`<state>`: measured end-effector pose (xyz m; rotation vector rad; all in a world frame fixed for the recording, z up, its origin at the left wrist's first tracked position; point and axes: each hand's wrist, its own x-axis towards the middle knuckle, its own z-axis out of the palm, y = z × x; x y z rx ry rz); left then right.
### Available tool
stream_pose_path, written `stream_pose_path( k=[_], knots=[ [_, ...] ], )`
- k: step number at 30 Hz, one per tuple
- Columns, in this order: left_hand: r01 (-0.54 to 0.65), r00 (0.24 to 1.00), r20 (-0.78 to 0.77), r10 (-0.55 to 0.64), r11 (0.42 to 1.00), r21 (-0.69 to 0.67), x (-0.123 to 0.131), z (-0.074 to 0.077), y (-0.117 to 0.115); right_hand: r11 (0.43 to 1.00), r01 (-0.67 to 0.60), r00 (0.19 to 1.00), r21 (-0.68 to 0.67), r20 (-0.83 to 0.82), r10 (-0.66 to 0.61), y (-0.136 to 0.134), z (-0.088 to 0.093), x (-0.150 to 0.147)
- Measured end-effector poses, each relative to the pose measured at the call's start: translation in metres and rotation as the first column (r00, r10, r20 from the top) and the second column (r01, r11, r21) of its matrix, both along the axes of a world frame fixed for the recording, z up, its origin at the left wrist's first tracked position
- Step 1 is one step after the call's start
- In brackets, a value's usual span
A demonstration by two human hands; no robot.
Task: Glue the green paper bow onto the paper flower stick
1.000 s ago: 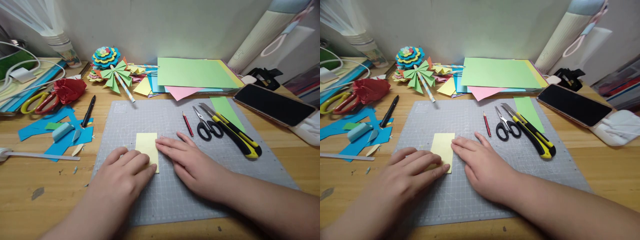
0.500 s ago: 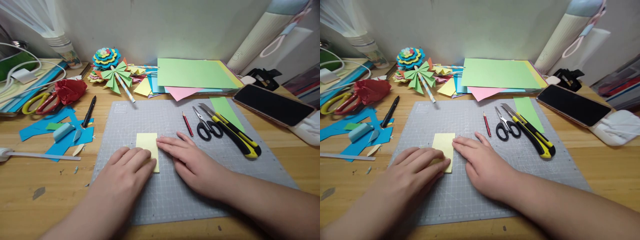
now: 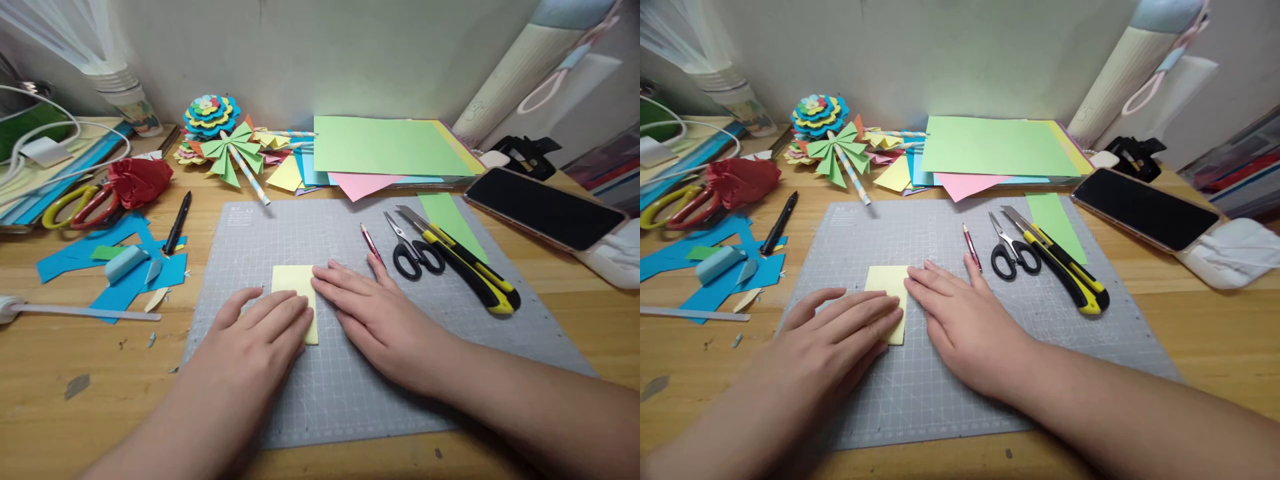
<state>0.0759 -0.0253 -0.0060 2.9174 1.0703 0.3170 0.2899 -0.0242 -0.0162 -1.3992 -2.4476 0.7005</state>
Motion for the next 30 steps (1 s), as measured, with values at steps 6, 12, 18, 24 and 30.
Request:
stream_pose_path(
  k=[6, 12, 18, 24, 30],
  knots=[
    [0.0, 1.0, 0.006, 0.0, 1.0, -0.009, 0.0, 0.0, 0.001, 1.0, -0.011, 0.999, 0.01, 0.05, 0.01, 0.0, 0.0, 0.0],
    [0.008, 1.0, 0.007, -0.008, 1.0, -0.008, 0.001, 0.0, 0.002, 1.0, -0.008, 0.999, 0.015, 0.047, 0.007, 0.001, -0.001, 0.0],
    [0.017, 1.0, -0.02, -0.017, 1.0, -0.015, -0.001, -0.001, 0.001, 0.998, -0.034, 0.999, 0.054, 0.004, 0.034, 0.0, -0.002, 0.002],
    [0.034, 0.999, 0.005, -0.034, 0.996, -0.079, 0.0, 0.007, -0.001, 0.998, -0.036, 0.999, 0.057, 0.01, 0.036, -0.001, -0.002, 0.002],
    [0.036, 0.999, 0.002, -0.036, 0.982, -0.184, -0.001, 0.014, -0.005, 0.998, -0.041, 0.999, 0.044, 0.03, 0.04, -0.001, 0.0, 0.002]
  ],
)
